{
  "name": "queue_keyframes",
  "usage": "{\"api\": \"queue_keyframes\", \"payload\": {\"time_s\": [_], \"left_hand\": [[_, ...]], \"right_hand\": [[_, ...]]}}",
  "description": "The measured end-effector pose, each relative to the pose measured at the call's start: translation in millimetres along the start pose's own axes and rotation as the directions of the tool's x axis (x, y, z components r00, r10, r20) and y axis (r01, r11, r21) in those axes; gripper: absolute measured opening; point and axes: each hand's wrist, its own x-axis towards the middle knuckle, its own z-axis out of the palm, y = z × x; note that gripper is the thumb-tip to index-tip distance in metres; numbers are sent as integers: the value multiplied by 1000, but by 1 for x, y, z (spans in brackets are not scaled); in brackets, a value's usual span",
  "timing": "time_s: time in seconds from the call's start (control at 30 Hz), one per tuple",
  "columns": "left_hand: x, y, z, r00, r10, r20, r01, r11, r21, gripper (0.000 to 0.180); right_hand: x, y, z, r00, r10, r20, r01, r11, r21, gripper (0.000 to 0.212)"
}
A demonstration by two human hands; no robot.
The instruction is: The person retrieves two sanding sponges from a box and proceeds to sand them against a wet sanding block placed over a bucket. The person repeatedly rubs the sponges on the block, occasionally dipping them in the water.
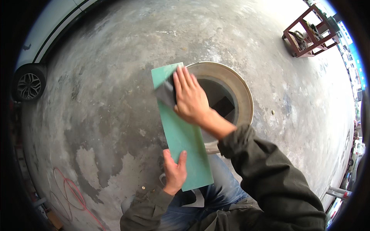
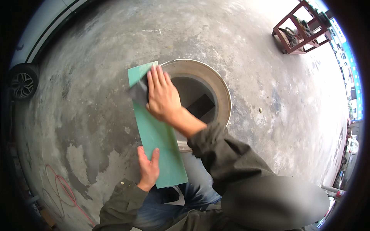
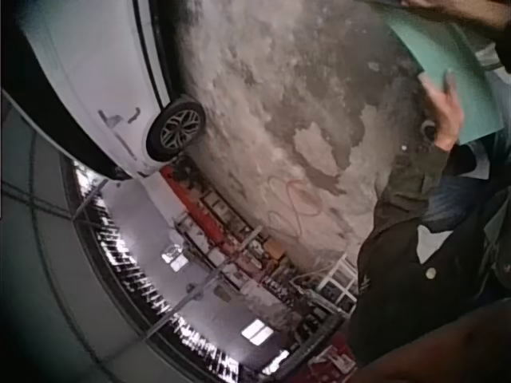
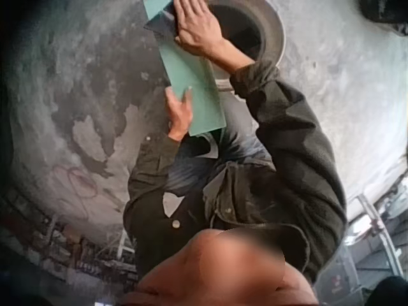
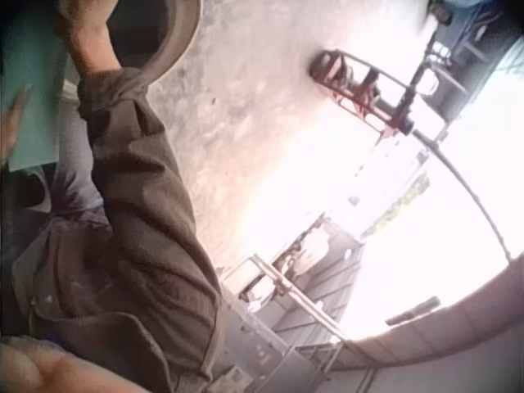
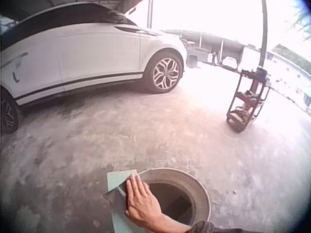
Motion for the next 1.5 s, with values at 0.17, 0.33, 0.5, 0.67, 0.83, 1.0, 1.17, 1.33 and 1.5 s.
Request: {"api": "queue_keyframes", "payload": {"time_s": [0.17, 0.33, 0.5, 0.67, 0.83, 1.0, 1.17, 1.33, 1.5], "left_hand": [[0, 11, 0, 1000, 9, 8, -9, 1000, -25, 26], [1, 7, -1, 1000, 25, -3, -25, 999, 21, 27], [0, 9, 1, 1000, 25, -4, -25, 1000, -4, 28], [2, 2, -5, 1000, 19, -14, -19, 1000, -9, 28], [3, 9, 5, 1000, 15, 2, -16, 999, 43, 27], [0, 3, -4, 999, 47, -20, -45, 997, 55, 27], [6, 9, 10, 1000, 22, 9, -22, 1000, -6, 29], [3, 7, 1, 997, -35, -70, 39, 998, 54, 32], [7, 12, 14, 995, 13, -101, 0, 991, 131, 36]], "right_hand": [[-24, -1, -9, 998, -37, 47, 41, 996, -74, 87], [-3, -6, -4, 999, 37, 1, -37, 993, -114, 84], [-5, 8, -8, 999, 31, -38, -34, 996, -82, 83], [-34, -17, -9, 998, 9, 60, -4, 997, -80, 82], [17, 19, -12, 995, -16, -102, 7, 996, -86, 81], [-37, -17, -3, 999, -47, -24, 45, 994, -102, 68], [43, 36, -12, 996, 22, -84, -19, 999, 42, 48], [56, 25, -94, 928, 362, 92, -358, 793, 493, 35], [-6, -28, -3, 999, -1, 40, 2, 1000, -9, 66]]}}
